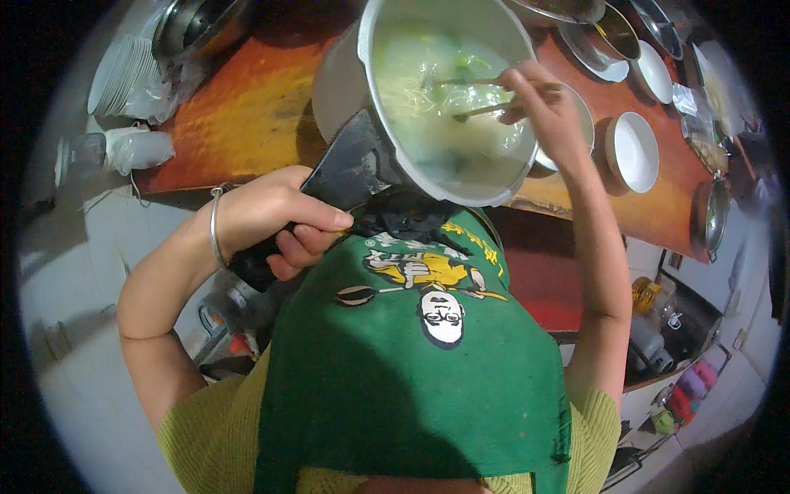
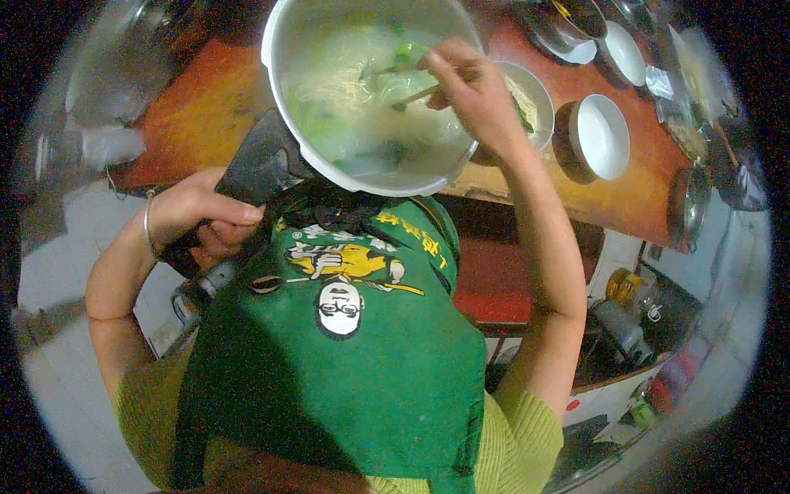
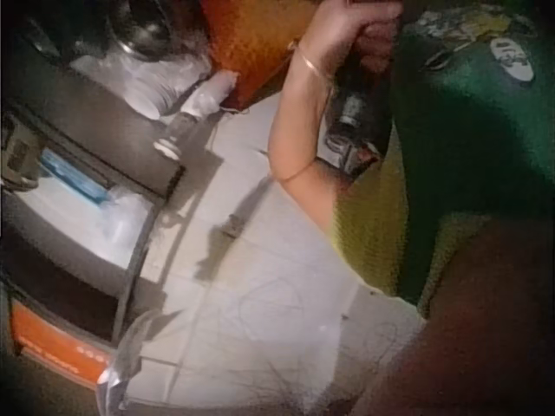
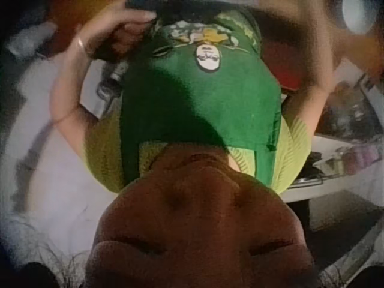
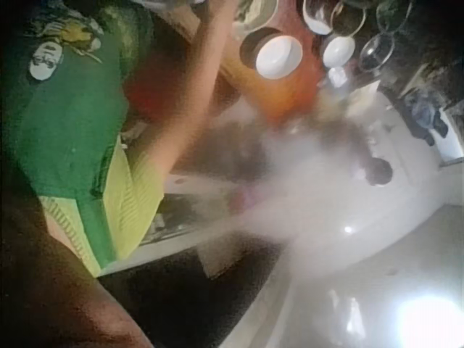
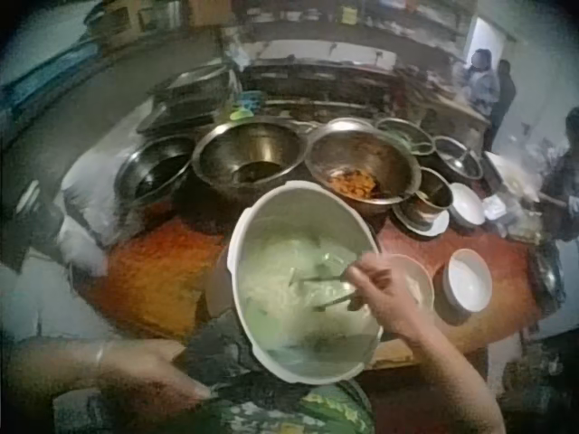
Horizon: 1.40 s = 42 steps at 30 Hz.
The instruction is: The person serves noodles and vegetables from a pressure cooker into bowls using chopsticks and a ladle. They transfer cooked noodles and broth into multiple bowls and arrange them on the counter.
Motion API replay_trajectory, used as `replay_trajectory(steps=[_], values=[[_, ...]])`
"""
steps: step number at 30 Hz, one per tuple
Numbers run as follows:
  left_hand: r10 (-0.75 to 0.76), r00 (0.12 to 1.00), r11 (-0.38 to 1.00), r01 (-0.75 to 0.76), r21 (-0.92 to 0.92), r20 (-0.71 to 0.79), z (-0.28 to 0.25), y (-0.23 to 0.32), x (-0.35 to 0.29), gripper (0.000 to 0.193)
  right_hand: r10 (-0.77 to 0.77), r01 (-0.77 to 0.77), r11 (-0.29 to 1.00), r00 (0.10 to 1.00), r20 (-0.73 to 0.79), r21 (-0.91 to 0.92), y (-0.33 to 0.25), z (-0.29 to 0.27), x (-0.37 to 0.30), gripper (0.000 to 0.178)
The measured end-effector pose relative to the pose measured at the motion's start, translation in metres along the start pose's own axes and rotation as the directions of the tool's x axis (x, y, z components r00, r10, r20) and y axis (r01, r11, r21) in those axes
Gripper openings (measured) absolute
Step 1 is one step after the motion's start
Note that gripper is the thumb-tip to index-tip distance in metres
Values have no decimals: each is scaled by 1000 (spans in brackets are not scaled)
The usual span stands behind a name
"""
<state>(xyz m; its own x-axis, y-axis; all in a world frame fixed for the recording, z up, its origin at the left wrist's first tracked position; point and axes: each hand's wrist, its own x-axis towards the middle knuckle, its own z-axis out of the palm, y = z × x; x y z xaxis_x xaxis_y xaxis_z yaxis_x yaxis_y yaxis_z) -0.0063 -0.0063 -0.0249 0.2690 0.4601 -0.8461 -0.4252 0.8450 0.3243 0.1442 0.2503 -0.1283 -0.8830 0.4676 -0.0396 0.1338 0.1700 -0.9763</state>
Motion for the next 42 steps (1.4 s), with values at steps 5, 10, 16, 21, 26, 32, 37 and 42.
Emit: replay_trajectory(steps=[5, 10, 16, 21, 26, 32, 37, 42], values=[[-18, 999, 1000, 18, -14, -28, 3, 0, -3, 33, 165, -120, 963, 970, -177, 243, 25, 22, 17, 34], [-51, 999, 997, 50, -56, -19, 4, 0, -4, 33, 353, -163, 851, 881, -316, 499, 28, 20, 20, 30], [-48, 998, 997, 45, -57, -50, 5, -1, -7, 32, 459, -155, 661, 858, -231, 734, 51, 10, 22, 28], [-57, 995, 997, 52, -58, -83, 6, -1, -7, 31, 433, -96, 752, 817, -380, 652, 18, -2, 15, 19], [-30, 996, 1000, 29, -8, -85, 4, -1, -6, 30, 33, 2, 998, 852, -522, 66, 29, -36, 4, 10], [19, 998, 1000, -18, 11, -57, -3, -6, 0, 28, -1, 97, 982, 864, -504, 165, 15, -68, -9, 17], [-12, 1000, 1000, 12, -4, -8, -8, -1, 1, 26, 296, 123, 586, 888, -352, 801, -32, -111, -10, 17], [24, 1000, 1000, -24, 14, -4, -6, 2, 1, 26, -40, 334, 524, 929, -368, 784, -55, -135, -21, 8]])
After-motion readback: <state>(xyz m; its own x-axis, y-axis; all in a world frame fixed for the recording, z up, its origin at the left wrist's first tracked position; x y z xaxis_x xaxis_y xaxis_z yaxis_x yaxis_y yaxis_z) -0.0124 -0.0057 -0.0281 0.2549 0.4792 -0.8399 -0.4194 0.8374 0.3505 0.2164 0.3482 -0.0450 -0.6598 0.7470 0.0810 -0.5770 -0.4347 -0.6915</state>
